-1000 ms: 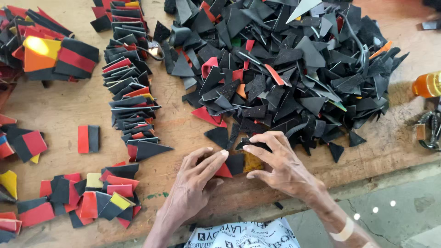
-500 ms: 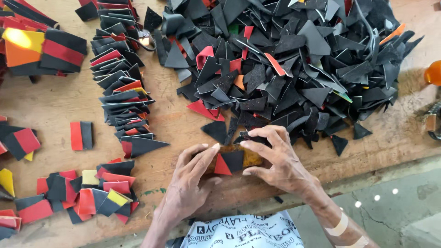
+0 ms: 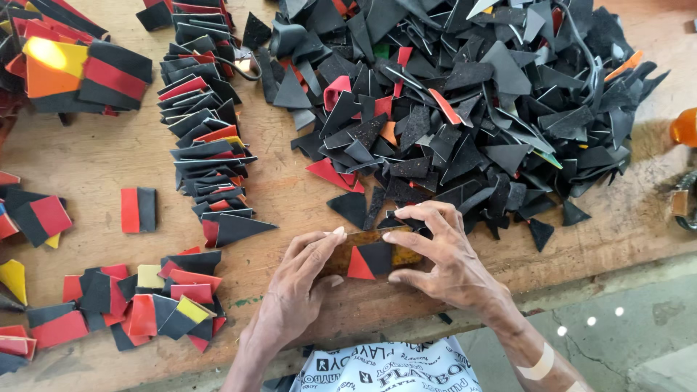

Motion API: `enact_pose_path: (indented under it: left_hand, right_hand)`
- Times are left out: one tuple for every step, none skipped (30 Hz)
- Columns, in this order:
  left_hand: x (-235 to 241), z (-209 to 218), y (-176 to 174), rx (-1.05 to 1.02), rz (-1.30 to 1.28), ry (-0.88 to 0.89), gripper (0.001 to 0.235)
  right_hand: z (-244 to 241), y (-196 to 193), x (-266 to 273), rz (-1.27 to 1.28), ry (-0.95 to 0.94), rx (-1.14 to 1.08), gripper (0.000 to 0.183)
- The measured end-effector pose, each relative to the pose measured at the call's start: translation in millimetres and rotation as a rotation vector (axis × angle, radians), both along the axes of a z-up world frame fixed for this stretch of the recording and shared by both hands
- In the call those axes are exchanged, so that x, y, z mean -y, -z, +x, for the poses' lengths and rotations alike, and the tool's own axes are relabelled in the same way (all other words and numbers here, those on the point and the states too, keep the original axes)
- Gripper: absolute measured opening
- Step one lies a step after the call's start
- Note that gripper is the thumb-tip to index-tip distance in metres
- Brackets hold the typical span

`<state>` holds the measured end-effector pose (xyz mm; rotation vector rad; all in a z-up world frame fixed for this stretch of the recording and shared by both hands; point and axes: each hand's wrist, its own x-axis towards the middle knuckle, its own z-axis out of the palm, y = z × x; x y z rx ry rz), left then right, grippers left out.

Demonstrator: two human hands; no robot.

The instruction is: The person assembles small triangular pieces of colored material on a wooden table. They pick pieces from a pile, align them on a small wooden block, and place the assembled units into a growing stack. The process repeats with different color combinations throughout the clip.

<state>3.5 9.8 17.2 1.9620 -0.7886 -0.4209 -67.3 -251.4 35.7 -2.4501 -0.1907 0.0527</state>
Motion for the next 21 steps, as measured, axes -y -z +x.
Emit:
enact_pose_path:
  left_hand:
    - [-1, 0, 0, 0.003, 0.003, 0.002, 0.075]
    - [-2, 1, 0, 0.005, 0.007, 0.003, 0.075]
    - [-2, 1, 0, 0.009, 0.009, 0.006, 0.075]
    - [-3, 1, 1, 0.019, -0.001, 0.012, 0.074]
    - [-4, 2, 1, 0.032, -0.011, 0.018, 0.074]
    - [-4, 3, 1, 0.044, -0.021, 0.025, 0.073]
    - [-5, 2, 1, 0.03, -0.018, 0.022, 0.073]
    - [-6, 2, 2, 0.015, -0.015, 0.019, 0.072]
    - [-7, 1, 2, 0.002, -0.011, 0.017, 0.072]
    - [-8, 1, 3, 0.003, -0.014, 0.021, 0.071]
    - [-8, 2, 4, 0.007, -0.02, 0.024, 0.07]
    - [-9, 2, 4, 0.011, -0.026, 0.028, 0.069]
    - [-9, 2, 5, 0.026, -0.029, 0.021, 0.068]
    - [-9, 1, 5, 0.04, -0.032, 0.014, 0.067]
    - [-8, 1, 6, 0.056, -0.038, 0.008, 0.066]
    - [-8, 1, 7, 0.061, -0.046, 0.001, 0.066]
    - [-8, 1, 7, 0.064, -0.054, -0.009, 0.066]
    - [-7, 0, 7, 0.067, -0.061, -0.018, 0.066]
    - [-6, 0, 8, 0.088, -0.066, -0.014, 0.066]
    - [-5, 0, 8, 0.11, -0.071, -0.01, 0.067]
    - [-4, -1, 9, 0.129, -0.075, -0.007, 0.067]
  right_hand:
    - [0, -1, 1, 0.003, -0.006, -0.009, 0.064]
    - [0, -2, 2, 0.006, -0.013, -0.019, 0.069]
    - [-1, -4, 4, 0.014, -0.014, -0.003, 0.069]
    - [-3, -6, 7, 0.022, -0.016, 0.013, 0.069]
    - [-3, -7, 9, 0.029, -0.018, 0.031, 0.07]
    - [-3, -7, 12, -0.01, 0.006, 0.048, 0.065]
    - [-3, -7, 15, -0.047, 0.028, 0.061, 0.06]
    - [-3, -7, 17, -0.084, 0.05, 0.074, 0.055]
    - [-2, -7, 20, -0.101, 0.077, 0.087, 0.051]
    - [-1, -6, 23, -0.119, 0.104, 0.099, 0.047]
    - [2, -5, 26, -0.138, 0.132, 0.115, 0.042]
    - [5, -4, 29, -0.167, 0.138, 0.138, 0.04]
    - [7, -3, 31, -0.198, 0.148, 0.162, 0.038]
    - [9, -2, 33, -0.228, 0.159, 0.185, 0.036]
    - [10, -2, 35, -0.219, 0.165, 0.187, 0.033]
    - [11, -3, 36, -0.209, 0.171, 0.19, 0.031]
    - [11, -4, 38, -0.198, 0.176, 0.191, 0.029]
    - [11, -5, 38, -0.163, 0.186, 0.198, 0.028]
    - [10, -7, 39, -0.128, 0.196, 0.207, 0.027]
    - [11, -9, 39, -0.093, 0.205, 0.217, 0.026]
    - [13, -11, 40, -0.103, 0.229, 0.245, 0.025]
